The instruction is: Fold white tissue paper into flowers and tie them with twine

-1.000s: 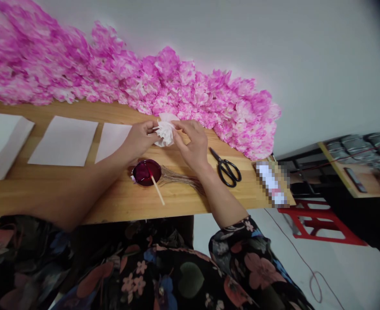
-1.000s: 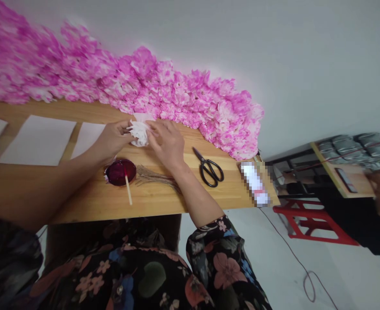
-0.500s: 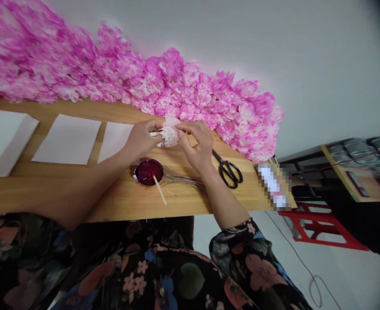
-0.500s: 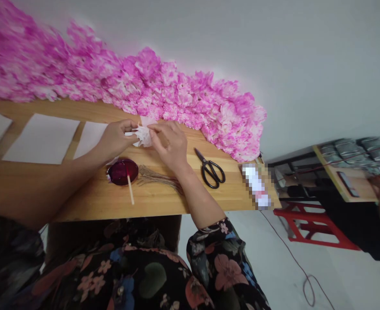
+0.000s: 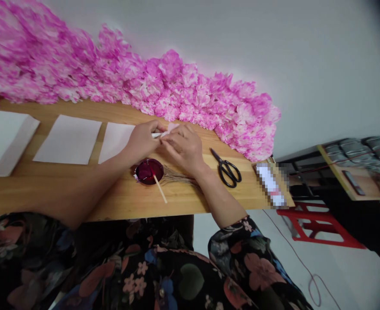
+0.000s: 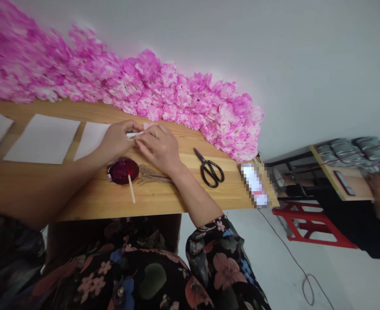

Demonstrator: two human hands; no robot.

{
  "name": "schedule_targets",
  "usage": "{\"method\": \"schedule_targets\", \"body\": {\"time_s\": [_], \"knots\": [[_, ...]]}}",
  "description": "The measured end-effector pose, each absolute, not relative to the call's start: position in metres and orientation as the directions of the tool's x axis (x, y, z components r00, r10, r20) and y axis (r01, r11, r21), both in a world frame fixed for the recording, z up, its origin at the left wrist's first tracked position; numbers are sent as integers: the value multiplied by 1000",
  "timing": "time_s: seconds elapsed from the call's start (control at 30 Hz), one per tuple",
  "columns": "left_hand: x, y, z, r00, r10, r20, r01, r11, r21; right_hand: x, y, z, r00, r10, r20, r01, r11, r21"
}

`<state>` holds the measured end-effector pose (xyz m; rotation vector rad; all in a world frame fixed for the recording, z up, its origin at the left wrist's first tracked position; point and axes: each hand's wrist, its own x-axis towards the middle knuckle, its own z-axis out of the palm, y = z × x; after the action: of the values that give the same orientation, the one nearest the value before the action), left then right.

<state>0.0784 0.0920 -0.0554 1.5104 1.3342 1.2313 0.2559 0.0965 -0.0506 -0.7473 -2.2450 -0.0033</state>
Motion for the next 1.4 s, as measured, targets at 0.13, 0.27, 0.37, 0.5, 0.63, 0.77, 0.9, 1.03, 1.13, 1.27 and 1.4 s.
{"method": "schedule_targets", "body": {"time_s": [0.13, 0.27, 0.37, 0.5, 0.63, 0.77, 0.9, 1.03, 1.13, 1.27, 1.4], "knots": [[77, 97, -58, -20, 989, 149, 132, -145, 981, 265, 95, -42, -482, 515, 709, 490, 829, -269], [77, 99, -61, 6, 992, 123, -3, -123, 992, 277, 103, -37, -209, 574, 792, 578, 726, -373], [78, 98, -62, 29, 994, 108, -39, -107, 993, 282, 109, -38, -179, 591, 787, 602, 698, -387], [79, 98, -63, 27, 993, 113, -2, -113, 994, 283, 110, -40, -261, 610, 748, 600, 710, -369], [79, 97, -63, 32, 990, 141, 83, -143, 986, 281, 111, -42, -384, 639, 666, 609, 718, -338], [79, 93, -62, 47, 984, 171, 177, -177, 968, 273, 111, -47, -468, 631, 618, 620, 733, -280], [79, 92, -64, 74, 982, 174, 151, -184, 971, 264, 105, -50, -543, 574, 613, 593, 779, -204], [77, 95, -68, 57, 984, 166, 51, -169, 984, 261, 98, -49, -602, 511, 614, 544, 825, -153], [75, 97, -66, 46, 986, 159, 10, -160, 987, 265, 94, -44, -644, 438, 627, 413, 889, -197], [74, 96, -63, 33, 985, 167, -31, -166, 986, 277, 93, -35, -458, 508, 729, 316, 860, -401], [75, 96, -64, 29, 990, 141, -110, -137, 984, 284, 102, -33, -216, 660, 719, 338, 742, -579]]}}
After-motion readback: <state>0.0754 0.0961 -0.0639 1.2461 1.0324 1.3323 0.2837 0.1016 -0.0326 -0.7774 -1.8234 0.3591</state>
